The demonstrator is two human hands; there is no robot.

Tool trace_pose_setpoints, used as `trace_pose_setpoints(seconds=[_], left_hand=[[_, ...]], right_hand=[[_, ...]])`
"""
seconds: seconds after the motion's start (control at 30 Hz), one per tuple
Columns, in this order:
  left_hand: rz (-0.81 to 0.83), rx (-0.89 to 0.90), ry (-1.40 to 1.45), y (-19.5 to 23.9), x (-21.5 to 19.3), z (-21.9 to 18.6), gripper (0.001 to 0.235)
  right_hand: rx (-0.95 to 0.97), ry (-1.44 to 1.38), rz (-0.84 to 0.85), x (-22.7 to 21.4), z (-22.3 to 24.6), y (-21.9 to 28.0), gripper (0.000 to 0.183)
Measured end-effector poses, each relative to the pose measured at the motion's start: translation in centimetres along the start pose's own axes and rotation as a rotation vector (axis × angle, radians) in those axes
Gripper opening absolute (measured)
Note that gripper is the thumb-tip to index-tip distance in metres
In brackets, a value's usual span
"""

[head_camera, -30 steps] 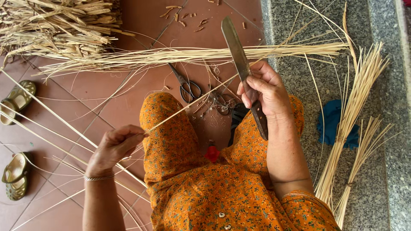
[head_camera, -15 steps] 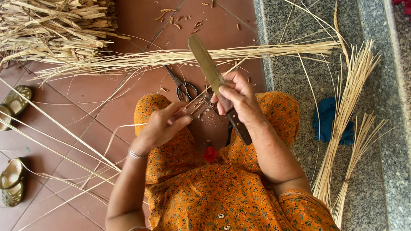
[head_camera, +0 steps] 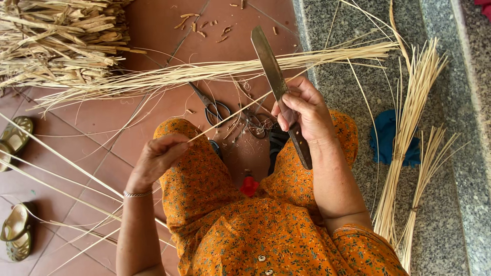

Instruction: The person sits on the floor and uses a knife to split long dried plant stalks into thinner strips. The person repeatedly shaves the stalks and separates the resulting strips, placing them aside.

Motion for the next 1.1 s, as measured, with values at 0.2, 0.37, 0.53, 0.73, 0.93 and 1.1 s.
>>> trace_pose_setpoints(seconds=[0.2, 0.37, 0.53, 0.73, 0.93, 1.1], left_hand=[[-0.13, -0.163, 0.024, 2.3, -3.3, 1.5, 0.017], [-0.153, -0.186, 0.02, 3.4, -5.4, 2.5, 0.016], [-0.162, -0.136, -0.096, 3.0, -6.1, 2.3, 0.016], [-0.307, 0.11, -0.41, -0.1, -3.6, -0.8, 0.015], [-0.206, 0.407, -0.412, -4.9, 5.5, -6.1, 0.015], [-0.064, 0.391, -0.488, -5.9, 7.9, -6.9, 0.023]], right_hand=[[-0.04, -0.064, -0.087, -1.6, 1.0, 0.8, 0.015], [-0.095, -0.099, -0.115, -3.4, 1.7, 1.3, 0.015], [-0.11, -0.017, -0.315, -6.3, 1.8, 2.2, 0.018], [-0.282, -0.171, -0.163, -5.1, 4.1, 2.4, 0.017], [0.334, 0.098, 0.092, 4.6, -2.3, 1.1, 0.051], [0.225, 0.226, -0.028, 3.2, -2.3, 0.0, 0.043]])
Point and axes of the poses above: each hand's wrist, its own y-axis away from the middle knuckle, its own x-axis out of the palm, z = x × y, the point moved 4 cm from there along -y, towards the middle knuckle, and after that the axes turned 13 degrees about x, right-handed, at the moved point
